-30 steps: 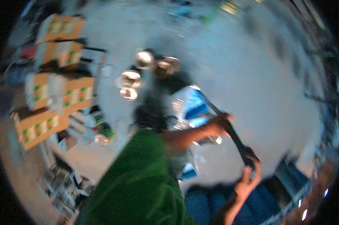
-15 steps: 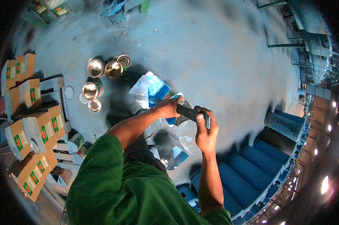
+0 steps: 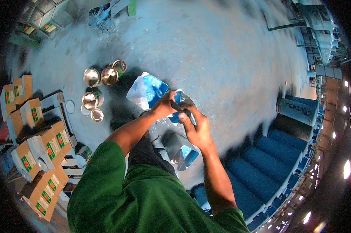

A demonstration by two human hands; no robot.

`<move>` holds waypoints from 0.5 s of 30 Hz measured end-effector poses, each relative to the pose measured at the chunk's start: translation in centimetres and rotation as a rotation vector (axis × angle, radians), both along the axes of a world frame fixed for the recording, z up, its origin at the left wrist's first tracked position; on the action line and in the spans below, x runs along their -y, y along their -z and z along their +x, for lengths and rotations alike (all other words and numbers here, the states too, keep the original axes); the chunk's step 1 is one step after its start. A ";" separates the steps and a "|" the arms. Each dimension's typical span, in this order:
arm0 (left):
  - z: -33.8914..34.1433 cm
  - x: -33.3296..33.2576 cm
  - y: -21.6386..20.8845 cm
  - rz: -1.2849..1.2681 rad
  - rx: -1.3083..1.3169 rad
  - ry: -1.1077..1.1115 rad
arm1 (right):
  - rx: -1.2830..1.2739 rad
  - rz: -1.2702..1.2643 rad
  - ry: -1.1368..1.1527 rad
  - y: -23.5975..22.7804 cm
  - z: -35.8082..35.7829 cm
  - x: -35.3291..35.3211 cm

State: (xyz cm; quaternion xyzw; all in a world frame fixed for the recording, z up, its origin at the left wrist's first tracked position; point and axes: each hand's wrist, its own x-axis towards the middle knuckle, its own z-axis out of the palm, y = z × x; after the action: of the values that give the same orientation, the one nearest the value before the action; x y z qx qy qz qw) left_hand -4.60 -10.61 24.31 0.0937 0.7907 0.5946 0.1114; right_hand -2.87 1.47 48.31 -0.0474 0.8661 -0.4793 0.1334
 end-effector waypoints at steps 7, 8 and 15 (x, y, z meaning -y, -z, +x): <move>-2.3 -1.0 -0.9 -0.256 0.115 0.308 | 0.100 -0.149 0.389 0.2 0.9 -3.1; -2.6 -1.2 -1.5 -0.219 0.055 0.302 | 0.047 -0.155 0.401 -0.2 1.1 -3.6; -2.0 -3.1 -5.9 -0.094 -0.218 0.234 | -0.112 -0.157 0.444 -7.5 6.2 -8.3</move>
State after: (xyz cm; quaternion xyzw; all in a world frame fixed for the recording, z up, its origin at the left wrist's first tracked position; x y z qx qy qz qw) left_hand -6.56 -7.48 30.17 0.2438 0.8086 0.5264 0.0978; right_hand 3.33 9.73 55.76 0.1076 0.8215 -0.5593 -0.0274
